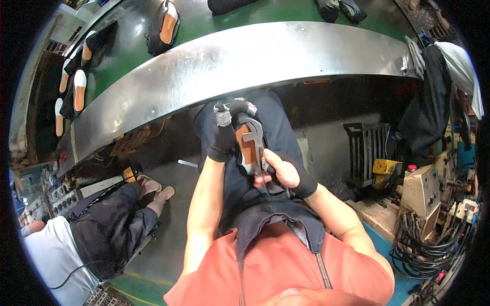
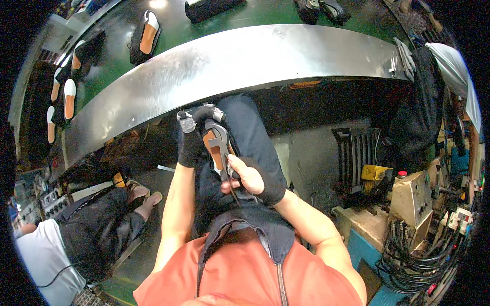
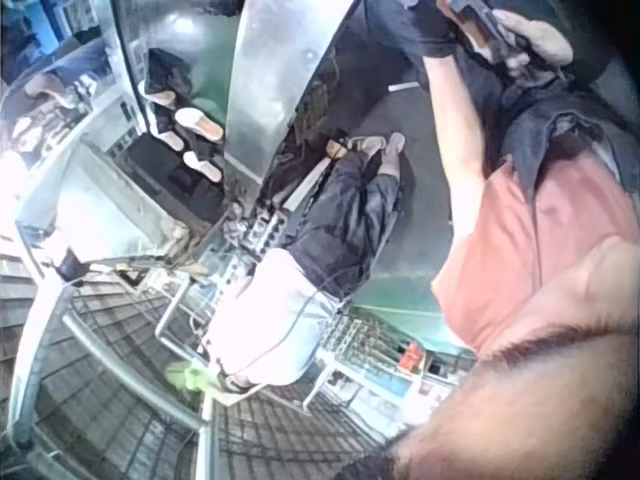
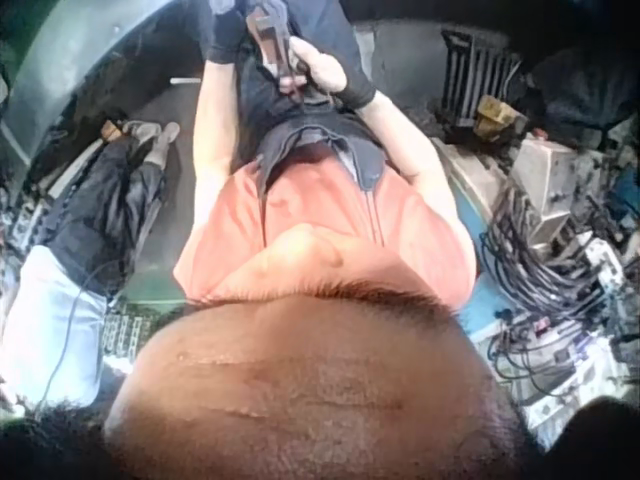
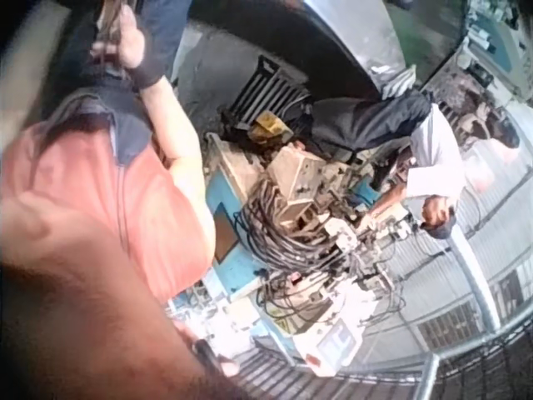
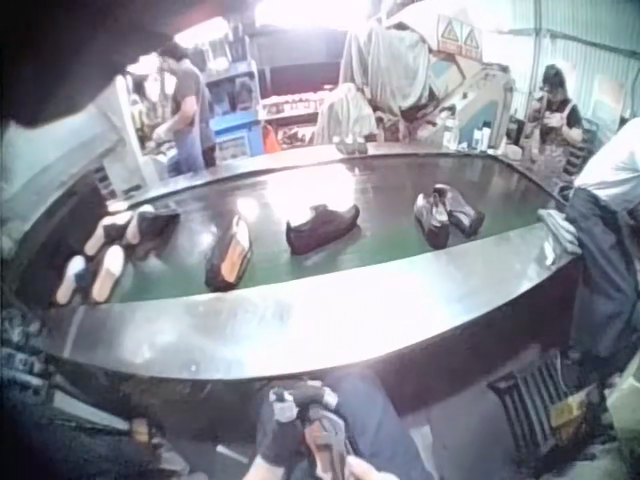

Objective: The person repeatedly wipes the soles of black shoes with a white cloth while seated. They pick up shoes from a nearby metal surface, wipe the soles, and place them back down, repeating this cycle throughout the clip.

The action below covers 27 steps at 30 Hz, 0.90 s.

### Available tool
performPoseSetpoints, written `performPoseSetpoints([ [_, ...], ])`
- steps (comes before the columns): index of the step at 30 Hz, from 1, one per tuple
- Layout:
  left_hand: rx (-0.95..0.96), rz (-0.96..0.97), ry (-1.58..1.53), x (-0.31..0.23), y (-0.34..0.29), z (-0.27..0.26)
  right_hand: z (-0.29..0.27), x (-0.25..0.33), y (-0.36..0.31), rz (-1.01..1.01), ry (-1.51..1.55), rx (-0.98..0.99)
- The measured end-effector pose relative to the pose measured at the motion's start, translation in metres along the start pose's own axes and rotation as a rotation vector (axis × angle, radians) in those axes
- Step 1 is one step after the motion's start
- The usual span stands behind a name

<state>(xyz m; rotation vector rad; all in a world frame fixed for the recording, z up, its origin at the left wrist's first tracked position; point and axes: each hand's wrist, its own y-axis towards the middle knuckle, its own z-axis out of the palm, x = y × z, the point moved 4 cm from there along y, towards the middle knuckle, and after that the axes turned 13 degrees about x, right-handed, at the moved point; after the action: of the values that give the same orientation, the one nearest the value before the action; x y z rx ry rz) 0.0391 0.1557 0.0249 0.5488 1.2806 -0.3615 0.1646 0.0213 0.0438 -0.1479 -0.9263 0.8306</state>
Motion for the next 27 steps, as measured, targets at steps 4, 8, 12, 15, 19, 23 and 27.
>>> performPoseSetpoints([
  [4,-0.040,0.012,0.052,0.006,0.001,0.001,-0.017,-0.013,0.011,-0.199,-0.606,-0.210],
  [8,0.042,0.180,0.193,-0.011,0.001,-0.004,-0.023,-0.042,0.037,-0.501,-0.906,-0.297],
  [12,0.039,0.283,0.237,-0.039,-0.054,0.025,-0.012,-0.052,-0.005,-0.295,-1.224,-0.054],
  [15,-0.151,0.223,0.322,-0.042,-0.093,0.052,-0.026,-0.075,-0.055,-0.344,-1.407,0.143],
  [19,-0.271,0.159,0.289,-0.021,-0.119,0.065,-0.036,-0.090,-0.070,-0.417,-1.489,0.219],
  [23,-0.259,0.145,0.218,-0.026,-0.120,0.068,-0.044,-0.084,-0.065,-0.405,-1.477,0.253],
  [27,-0.226,-0.045,0.170,-0.030,-0.127,0.067,-0.049,-0.089,-0.062,-0.453,-1.437,0.243],
])
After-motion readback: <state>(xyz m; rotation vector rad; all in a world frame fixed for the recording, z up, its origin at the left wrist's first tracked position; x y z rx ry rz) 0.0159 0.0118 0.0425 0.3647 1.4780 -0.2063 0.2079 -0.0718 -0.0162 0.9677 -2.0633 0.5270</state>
